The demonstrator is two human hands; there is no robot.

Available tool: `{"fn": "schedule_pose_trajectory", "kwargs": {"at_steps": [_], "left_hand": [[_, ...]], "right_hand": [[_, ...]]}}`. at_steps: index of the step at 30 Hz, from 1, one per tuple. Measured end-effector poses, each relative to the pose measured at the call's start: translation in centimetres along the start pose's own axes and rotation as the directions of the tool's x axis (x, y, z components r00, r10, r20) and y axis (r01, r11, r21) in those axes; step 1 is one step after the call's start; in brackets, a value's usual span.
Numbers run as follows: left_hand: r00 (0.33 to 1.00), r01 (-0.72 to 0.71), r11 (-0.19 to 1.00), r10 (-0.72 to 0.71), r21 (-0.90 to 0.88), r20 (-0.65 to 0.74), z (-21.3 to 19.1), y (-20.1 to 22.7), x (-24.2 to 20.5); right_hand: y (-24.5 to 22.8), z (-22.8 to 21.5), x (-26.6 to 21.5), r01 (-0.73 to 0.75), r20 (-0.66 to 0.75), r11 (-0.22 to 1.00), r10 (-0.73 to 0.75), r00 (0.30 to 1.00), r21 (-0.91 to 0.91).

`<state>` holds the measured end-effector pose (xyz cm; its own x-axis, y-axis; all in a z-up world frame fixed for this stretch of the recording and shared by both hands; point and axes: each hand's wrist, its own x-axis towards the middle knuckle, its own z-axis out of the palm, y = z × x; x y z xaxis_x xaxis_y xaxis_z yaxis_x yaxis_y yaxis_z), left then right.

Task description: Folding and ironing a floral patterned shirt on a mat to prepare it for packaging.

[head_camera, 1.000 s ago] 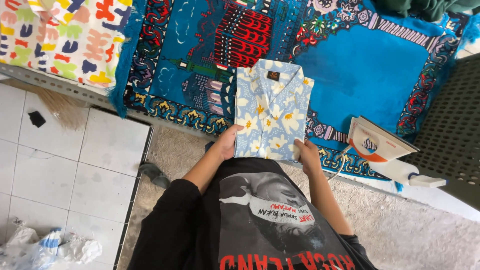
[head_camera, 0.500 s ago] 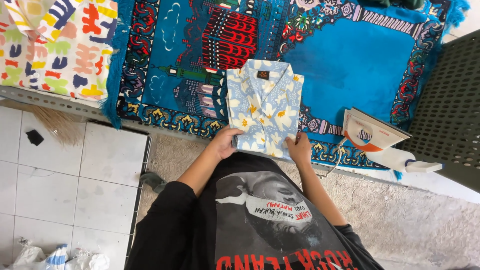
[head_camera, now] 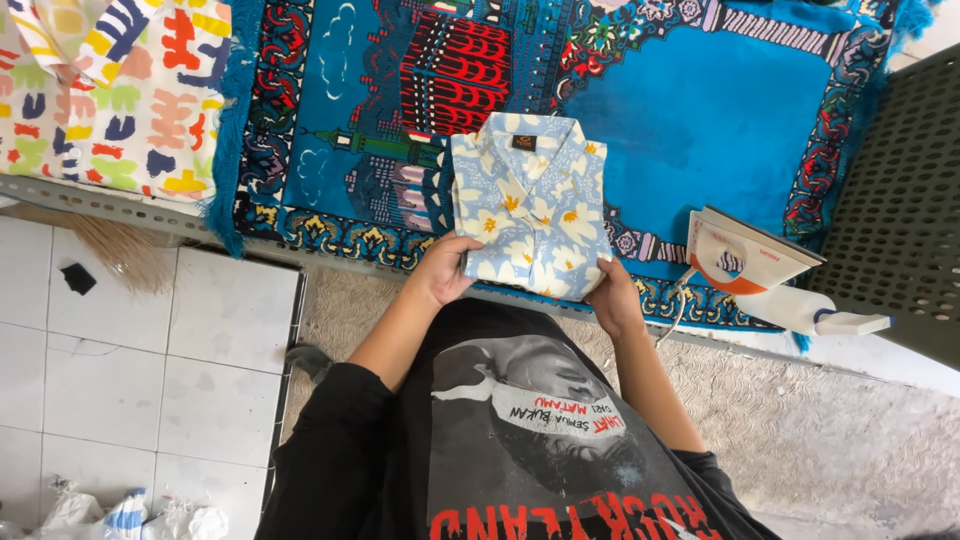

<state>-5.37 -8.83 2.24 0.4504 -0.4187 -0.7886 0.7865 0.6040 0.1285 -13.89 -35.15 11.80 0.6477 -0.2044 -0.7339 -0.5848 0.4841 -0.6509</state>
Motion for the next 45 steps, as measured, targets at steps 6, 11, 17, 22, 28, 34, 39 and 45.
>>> {"fn": "schedule_pose_trajectory", "kwargs": {"at_steps": [6,11,17,22,28,34,39,45], "left_hand": [[1.0,0.011,1.0,-0.011,-0.001,-0.007,1.2,0.9,-1.1],[0.999,0.03,0.997,-0.028,0.068,-0.033,-2.7,-0.5,1.3],[0.997,0.048,0.973,-0.032,0.226,-0.075,-5.2,-0.8,1.2],[0.995,0.061,0.971,-0.041,0.23,-0.092,-5.0,-0.6,1.0],[0.996,0.083,0.994,-0.08,0.078,-0.042,-3.2,0.7,1.9],[0.995,0.098,0.995,-0.098,0.004,0.023,-0.9,1.7,1.5],[0.991,0.127,0.989,-0.122,-0.075,0.057,0.6,2.4,2.4],[0.988,0.115,0.984,-0.099,-0.133,0.123,3.1,3.5,1.0]], "right_hand": [[4.4,-4.9,4.8,-0.092,-0.081,0.977,0.109,0.991,0.191],[4.6,-5.9,4.9,-0.042,-0.123,0.994,0.03,0.992,-0.099],[7.8,-6.9,5.4,-0.109,-0.234,0.835,-0.024,0.972,-0.54],[8.6,-4.8,4.0,-0.127,-0.3,0.701,-0.129,0.945,-0.702],[5.1,-1.9,2.0,-0.23,-0.288,0.917,0.135,0.948,-0.326],[-3.1,2.0,-1.4,-0.311,-0.138,0.939,0.291,0.947,-0.151],[-4.1,-0.2,0.9,-0.265,-0.131,0.963,0.257,0.958,-0.047],[-5.4,2.9,-1.0,-0.272,-0.122,0.95,0.291,0.949,0.152]]}}
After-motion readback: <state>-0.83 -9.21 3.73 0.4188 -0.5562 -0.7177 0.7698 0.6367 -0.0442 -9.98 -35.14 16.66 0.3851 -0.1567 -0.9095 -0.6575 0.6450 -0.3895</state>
